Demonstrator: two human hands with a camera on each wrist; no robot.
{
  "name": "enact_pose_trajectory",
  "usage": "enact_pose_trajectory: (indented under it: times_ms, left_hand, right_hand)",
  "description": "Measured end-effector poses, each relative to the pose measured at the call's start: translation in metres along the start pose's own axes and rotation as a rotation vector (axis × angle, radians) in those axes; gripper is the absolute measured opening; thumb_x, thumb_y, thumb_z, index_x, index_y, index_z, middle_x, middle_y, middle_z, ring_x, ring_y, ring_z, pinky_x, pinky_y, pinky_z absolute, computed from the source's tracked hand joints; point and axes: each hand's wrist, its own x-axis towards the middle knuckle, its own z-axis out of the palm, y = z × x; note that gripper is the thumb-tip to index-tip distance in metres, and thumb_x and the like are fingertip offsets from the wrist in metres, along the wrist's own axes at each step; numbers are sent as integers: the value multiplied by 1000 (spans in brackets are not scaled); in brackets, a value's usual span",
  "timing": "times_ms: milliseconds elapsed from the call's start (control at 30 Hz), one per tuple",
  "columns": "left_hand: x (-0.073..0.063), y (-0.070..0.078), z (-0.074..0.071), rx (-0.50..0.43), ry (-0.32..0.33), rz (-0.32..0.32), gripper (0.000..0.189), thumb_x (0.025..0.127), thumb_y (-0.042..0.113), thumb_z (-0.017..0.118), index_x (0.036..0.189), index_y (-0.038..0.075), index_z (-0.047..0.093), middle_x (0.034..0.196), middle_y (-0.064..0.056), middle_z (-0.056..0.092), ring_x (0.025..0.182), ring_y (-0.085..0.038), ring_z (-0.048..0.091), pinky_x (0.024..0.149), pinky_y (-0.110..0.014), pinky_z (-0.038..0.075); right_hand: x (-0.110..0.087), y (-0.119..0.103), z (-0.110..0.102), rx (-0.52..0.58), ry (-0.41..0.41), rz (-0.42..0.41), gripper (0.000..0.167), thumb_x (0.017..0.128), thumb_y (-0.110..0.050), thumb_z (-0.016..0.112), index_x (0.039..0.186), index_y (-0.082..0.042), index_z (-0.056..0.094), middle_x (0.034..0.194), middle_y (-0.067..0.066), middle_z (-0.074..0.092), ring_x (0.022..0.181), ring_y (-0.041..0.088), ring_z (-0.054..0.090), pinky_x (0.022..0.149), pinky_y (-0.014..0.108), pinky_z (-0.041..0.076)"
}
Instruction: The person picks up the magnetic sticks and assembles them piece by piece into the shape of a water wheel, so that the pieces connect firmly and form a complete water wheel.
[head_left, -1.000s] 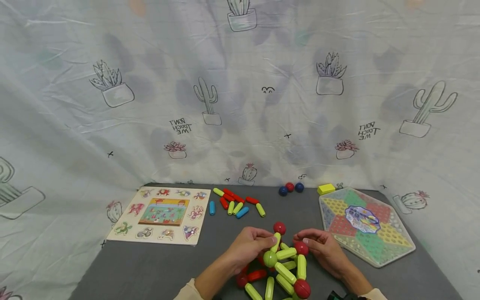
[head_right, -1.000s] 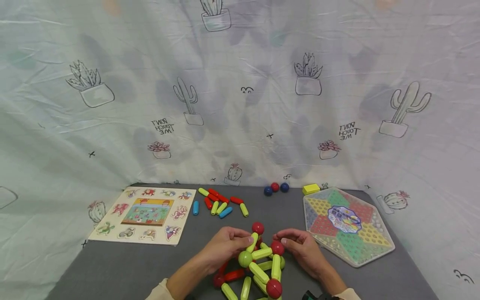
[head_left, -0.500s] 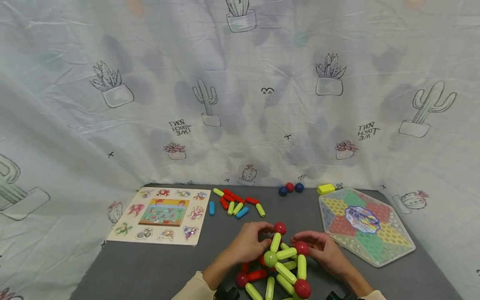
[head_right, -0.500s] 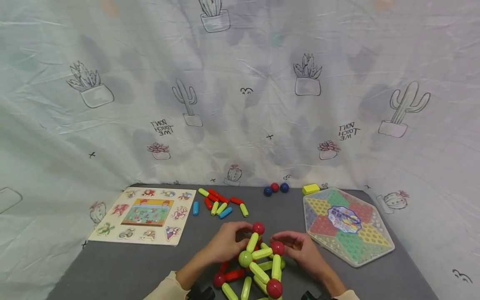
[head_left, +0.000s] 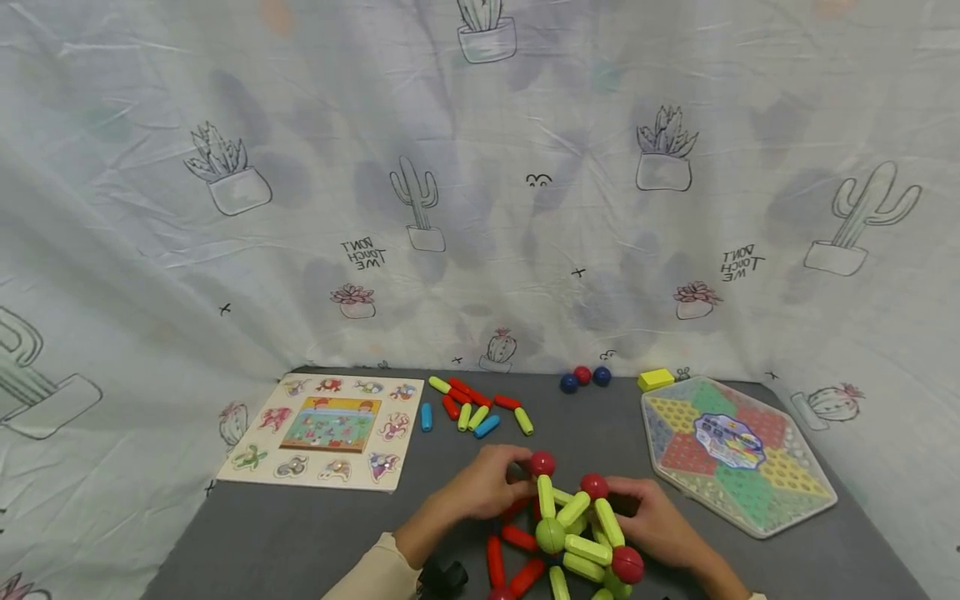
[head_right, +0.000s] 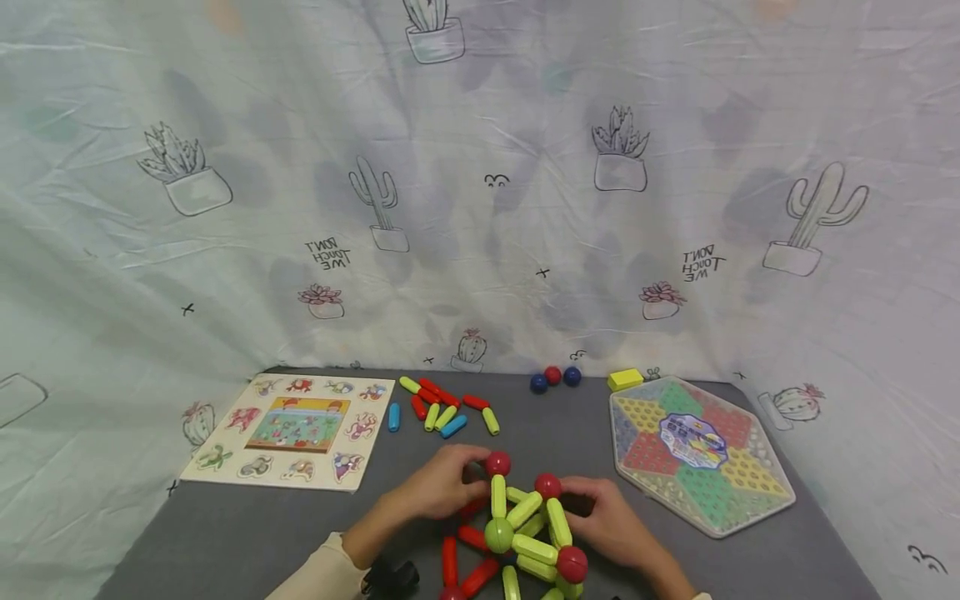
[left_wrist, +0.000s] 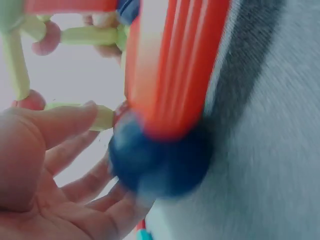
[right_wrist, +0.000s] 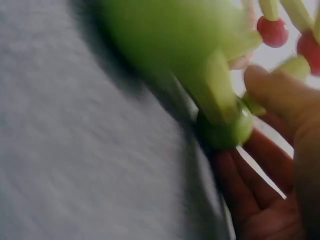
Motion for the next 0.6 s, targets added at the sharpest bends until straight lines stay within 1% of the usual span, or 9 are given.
enact_pose_trajectory:
  times_ms: [67,200,267,400,600]
  left_hand:
    - [-4,-1,-4,12,-20,6,14,100,16,81,113,16,78,103,4,75,88,-3,67,84,-22,57]
    - [-11,-6,-7,-4,-54,18,15,97,17,85,111,18,80,98,7,75,87,-1,68,83,-21,58]
    - [-14,-10,-6,-25,-47,24,17,96,16,86,112,18,82,99,7,76,89,1,68,85,-21,58]
    - [-19,-15,-1,-78,-5,28,17,95,15,87,112,15,85,102,5,80,90,2,72,86,-21,60]
    - [-23,-20,2,-118,37,21,17,95,14,87,112,16,86,105,6,80,95,-1,75,88,-21,61]
  right_hand:
    - [2,0,2,-15,25,-8,30,99,0,78,126,-12,79,117,-2,81,105,7,76,89,26,62]
    - [6,1,5,-12,38,-17,30,97,4,77,125,-6,78,114,-2,82,102,4,75,87,25,62]
    - [8,2,6,-17,32,-27,31,96,5,77,125,-4,78,113,-1,82,102,4,75,86,25,63]
    - [11,4,7,-26,20,-28,28,100,-1,77,127,-5,79,116,-1,82,102,6,76,87,25,62]
    - [19,6,5,-28,6,-45,27,103,1,72,129,-4,79,117,1,83,97,2,74,80,24,61]
